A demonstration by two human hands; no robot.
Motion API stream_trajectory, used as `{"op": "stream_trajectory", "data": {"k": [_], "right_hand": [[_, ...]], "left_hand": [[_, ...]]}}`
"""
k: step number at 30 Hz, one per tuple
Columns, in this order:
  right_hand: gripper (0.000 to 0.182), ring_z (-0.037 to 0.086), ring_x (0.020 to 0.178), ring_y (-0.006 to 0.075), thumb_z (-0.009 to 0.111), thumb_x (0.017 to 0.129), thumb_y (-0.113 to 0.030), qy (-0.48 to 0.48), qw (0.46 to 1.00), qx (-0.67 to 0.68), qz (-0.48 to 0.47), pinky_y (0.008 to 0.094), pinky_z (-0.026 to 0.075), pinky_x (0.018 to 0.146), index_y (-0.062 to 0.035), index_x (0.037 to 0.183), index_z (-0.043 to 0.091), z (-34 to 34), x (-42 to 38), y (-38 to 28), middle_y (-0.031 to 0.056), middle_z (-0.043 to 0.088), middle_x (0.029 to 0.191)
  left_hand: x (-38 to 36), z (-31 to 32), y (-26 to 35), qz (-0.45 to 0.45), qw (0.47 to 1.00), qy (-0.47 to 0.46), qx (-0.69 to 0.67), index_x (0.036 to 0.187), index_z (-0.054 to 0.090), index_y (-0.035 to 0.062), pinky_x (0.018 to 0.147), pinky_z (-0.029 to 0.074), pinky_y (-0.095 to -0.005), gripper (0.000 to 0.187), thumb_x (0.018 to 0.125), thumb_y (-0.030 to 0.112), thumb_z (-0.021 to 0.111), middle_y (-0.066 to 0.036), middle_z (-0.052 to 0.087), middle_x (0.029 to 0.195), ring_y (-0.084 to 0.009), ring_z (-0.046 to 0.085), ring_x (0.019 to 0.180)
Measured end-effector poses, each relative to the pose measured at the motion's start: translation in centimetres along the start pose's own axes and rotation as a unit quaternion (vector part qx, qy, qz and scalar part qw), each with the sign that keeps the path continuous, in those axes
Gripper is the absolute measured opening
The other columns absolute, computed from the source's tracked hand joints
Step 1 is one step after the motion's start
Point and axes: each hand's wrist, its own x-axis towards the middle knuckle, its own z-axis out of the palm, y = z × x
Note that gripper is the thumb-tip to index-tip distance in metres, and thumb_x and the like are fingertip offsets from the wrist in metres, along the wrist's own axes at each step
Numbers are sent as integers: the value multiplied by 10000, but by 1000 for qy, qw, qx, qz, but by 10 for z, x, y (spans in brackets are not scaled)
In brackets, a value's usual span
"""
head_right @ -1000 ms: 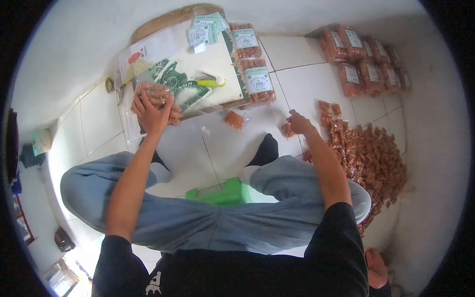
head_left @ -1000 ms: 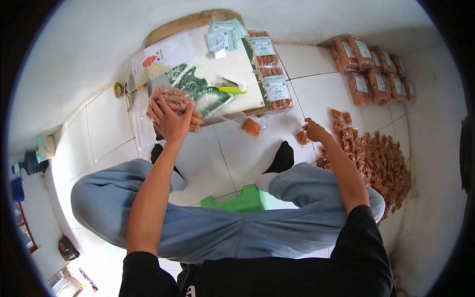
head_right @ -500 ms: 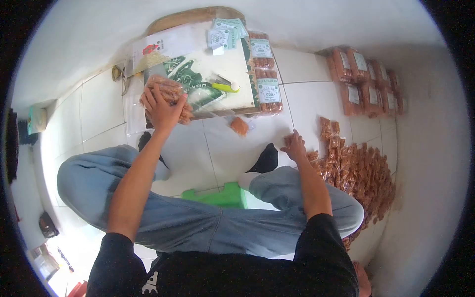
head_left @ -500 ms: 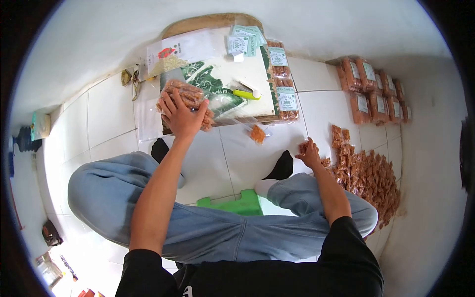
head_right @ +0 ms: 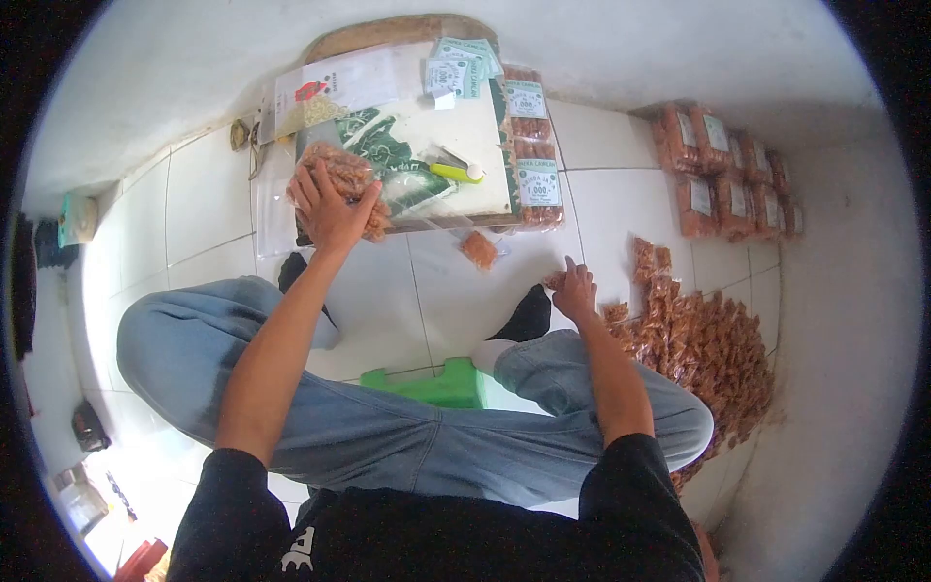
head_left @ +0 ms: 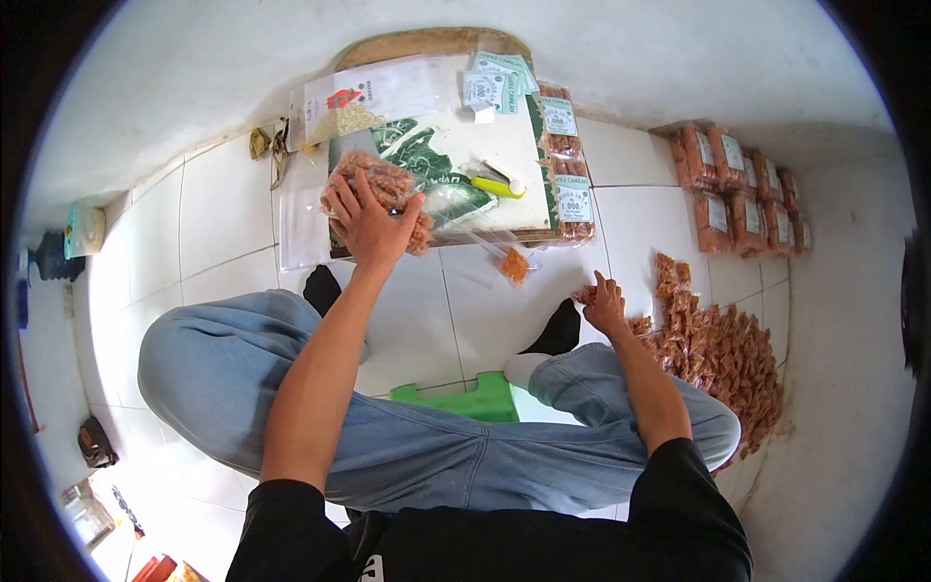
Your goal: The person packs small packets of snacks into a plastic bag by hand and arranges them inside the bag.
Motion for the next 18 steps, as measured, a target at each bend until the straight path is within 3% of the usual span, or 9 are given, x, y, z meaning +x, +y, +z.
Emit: {"op": "stream_trajectory", "data": {"k": [4,6,11,13,14,16,17,18], "right_hand": [[596,477,1177,410,630,775,-132,19,999,22,-38,606,439,889,-61,1334,434,15,-1,1,191,482,1234],[560,471,1185,435,605,845,-223,2,1000,-7,-28,600,457,887,-54,1344,414,22,-1,-4,218,480,1238],[623,494,1146,465,608,892,-388,-25,1000,-12,-13,594,462,884,-36,1354,385,22,-1,-2,258,455,1267],[651,568,1067,404,662,877,-300,31,996,-39,-76,508,502,879,5,1361,353,37,7,11,249,528,1169],[651,568,1067,404,662,877,-300,30,996,-40,-78,508,502,879,5,1361,353,43,12,21,249,528,1169],[649,636,931,270,696,846,-166,18,977,191,-95,394,536,808,40,1351,344,52,23,35,179,606,1045],[649,636,931,270,696,846,-166,16,977,190,-95,394,536,808,40,1351,344,54,24,37,179,606,1045],[622,639,878,217,699,827,-108,30,971,221,-83,345,538,782,50,1325,362,49,23,31,143,623,995]], "left_hand": [[-1,-1,1,6,1000,13,-13,1499,237,69,1128,155,-612,1074,733,684,671,-237,116,1565,-429,54,1451],[-1,-1,0,5,1000,17,-17,1498,237,71,1126,157,-615,1072,729,673,681,-239,125,1562,-435,63,1448],[-1,3,-2,22,998,53,-22,1491,246,77,1115,173,-626,1061,722,648,702,-250,155,1544,-450,94,1439],[-1,-4,1,11,999,27,-24,1504,227,77,1119,161,-632,1065,736,660,680,-239,117,1563,-418,40,1459],[-2,-7,2,2,1000,-2,-25,1517,208,78,1122,149,-639,1070,750,672,657,-228,79,1583,-386,-14,1478],[-2,-6,1,1,1000,1,-29,1518,208,77,1123,147,-638,1072,748,669,662,-227,81,1583,-386,-13,1479],[-2,-5,0,4,999,3,-34,1518,207,77,1124,146,-638,1075,745,666,667,-227,84,1582,-385,-13,1479],[-2,-4,1,3,999,3,-33,1518,207,77,1124,146,-638,1075,745,666,667,-227,84,1582,-385,-13,1479]]}}
